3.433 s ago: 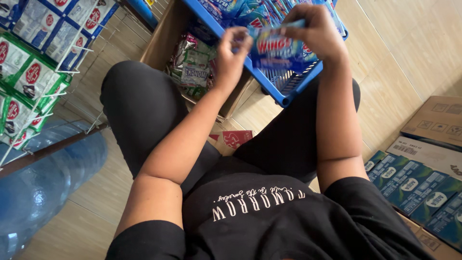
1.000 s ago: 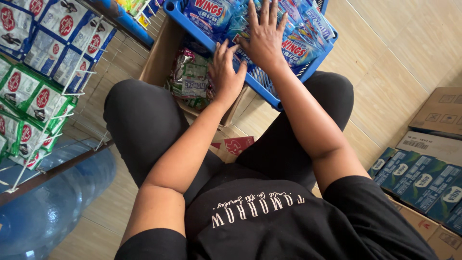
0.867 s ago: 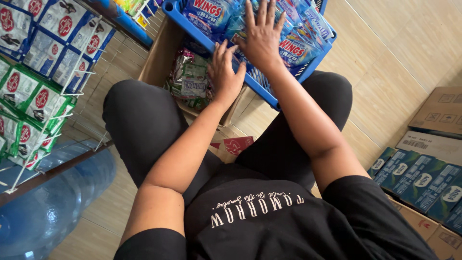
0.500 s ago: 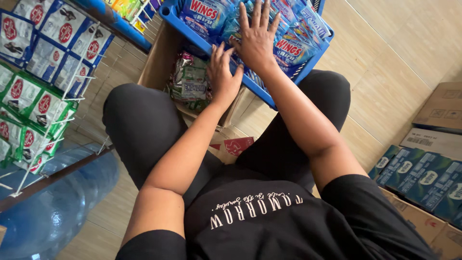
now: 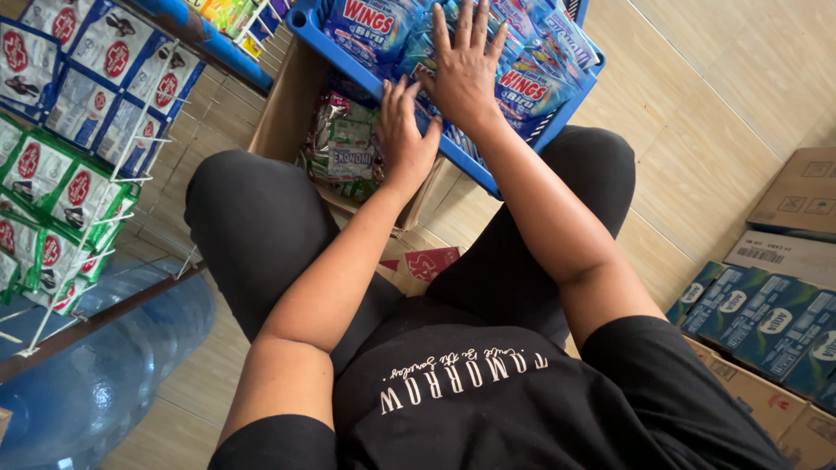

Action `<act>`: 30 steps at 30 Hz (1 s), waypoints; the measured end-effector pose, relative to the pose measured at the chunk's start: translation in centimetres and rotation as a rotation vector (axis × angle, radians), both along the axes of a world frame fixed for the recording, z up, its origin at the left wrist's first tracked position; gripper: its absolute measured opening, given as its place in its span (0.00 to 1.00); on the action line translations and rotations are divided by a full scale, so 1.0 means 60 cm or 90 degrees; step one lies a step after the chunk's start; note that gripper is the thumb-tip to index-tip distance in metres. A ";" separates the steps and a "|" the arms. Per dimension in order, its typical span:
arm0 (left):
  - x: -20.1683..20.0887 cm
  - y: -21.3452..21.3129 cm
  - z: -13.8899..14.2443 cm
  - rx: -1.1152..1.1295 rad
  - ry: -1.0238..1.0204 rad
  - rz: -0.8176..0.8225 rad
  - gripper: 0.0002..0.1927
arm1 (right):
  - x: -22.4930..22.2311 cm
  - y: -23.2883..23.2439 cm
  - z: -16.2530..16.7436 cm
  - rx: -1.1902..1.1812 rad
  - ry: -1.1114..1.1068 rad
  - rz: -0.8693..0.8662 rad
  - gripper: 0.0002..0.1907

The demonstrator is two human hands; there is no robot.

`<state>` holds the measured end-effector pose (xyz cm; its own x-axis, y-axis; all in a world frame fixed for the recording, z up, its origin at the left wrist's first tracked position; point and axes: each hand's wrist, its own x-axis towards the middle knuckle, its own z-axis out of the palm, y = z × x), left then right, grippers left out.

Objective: The person sits on the floor of a small shop and moves blue detergent sachets one at a time from a blue plastic basket into a cardboard box, occasionally rearranging the sachets in the basket and pressing items down inside the box.

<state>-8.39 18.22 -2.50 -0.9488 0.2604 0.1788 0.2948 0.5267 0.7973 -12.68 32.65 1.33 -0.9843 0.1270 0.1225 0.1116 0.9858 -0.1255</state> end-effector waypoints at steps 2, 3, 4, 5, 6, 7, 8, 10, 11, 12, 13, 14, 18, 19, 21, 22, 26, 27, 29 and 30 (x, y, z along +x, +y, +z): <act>0.001 0.000 0.002 0.019 0.015 0.001 0.36 | 0.002 0.002 -0.001 0.011 0.016 0.010 0.50; 0.001 -0.001 0.003 0.029 0.024 0.001 0.37 | 0.003 0.003 -0.001 0.009 0.012 0.010 0.50; 0.000 -0.001 0.003 0.029 0.030 -0.001 0.37 | 0.004 0.004 -0.001 0.007 0.007 0.009 0.50; 0.001 -0.001 0.004 0.030 0.036 -0.003 0.36 | 0.006 0.004 -0.001 0.004 0.003 0.009 0.51; 0.000 -0.001 0.004 0.031 0.042 -0.004 0.36 | 0.006 0.005 -0.001 0.004 -0.005 0.008 0.52; 0.000 -0.001 0.004 0.027 0.038 -0.004 0.36 | 0.007 0.005 -0.001 0.005 -0.013 0.007 0.52; 0.000 0.000 0.004 0.024 0.034 -0.003 0.36 | 0.007 0.005 0.000 0.005 -0.021 0.006 0.53; 0.001 0.003 0.003 0.024 0.026 -0.001 0.36 | 0.006 0.006 0.002 -0.002 -0.042 0.001 0.54; 0.001 0.005 0.002 0.028 0.024 0.000 0.36 | 0.004 0.007 0.004 -0.006 -0.051 -0.001 0.55; -0.001 0.006 0.001 0.031 0.023 0.001 0.36 | 0.002 0.009 0.007 -0.017 -0.059 0.002 0.54; -0.001 0.006 0.001 0.037 0.025 0.002 0.36 | 0.001 0.013 0.011 -0.027 -0.067 0.004 0.54; -0.002 0.007 0.000 0.044 0.028 0.002 0.37 | -0.001 0.020 0.016 -0.037 -0.076 0.004 0.53; -0.001 0.002 0.001 0.061 0.040 -0.006 0.36 | -0.004 0.066 0.049 -0.143 -0.089 -0.067 0.51; 0.000 0.001 0.003 0.061 0.039 -0.007 0.36 | -0.003 0.086 0.060 -0.152 -0.115 -0.108 0.48; 0.006 0.000 0.006 0.062 0.034 -0.006 0.36 | 0.007 0.117 0.075 -0.159 -0.117 -0.133 0.46; 0.007 -0.001 0.007 0.059 0.036 -0.008 0.36 | 0.012 0.129 0.079 -0.159 -0.092 -0.117 0.46; 0.008 0.000 0.005 0.056 0.044 -0.011 0.36 | 0.014 0.135 0.066 -0.185 -0.177 -0.098 0.48; 0.007 0.000 0.003 0.056 0.045 -0.011 0.36 | 0.014 0.134 0.061 -0.169 -0.176 -0.089 0.49; 0.004 -0.004 -0.005 0.054 0.057 -0.015 0.36 | 0.012 0.128 0.052 -0.136 -0.169 -0.074 0.50; 0.000 -0.003 -0.009 0.055 0.067 -0.019 0.36 | 0.008 0.131 0.052 -0.140 -0.162 -0.076 0.50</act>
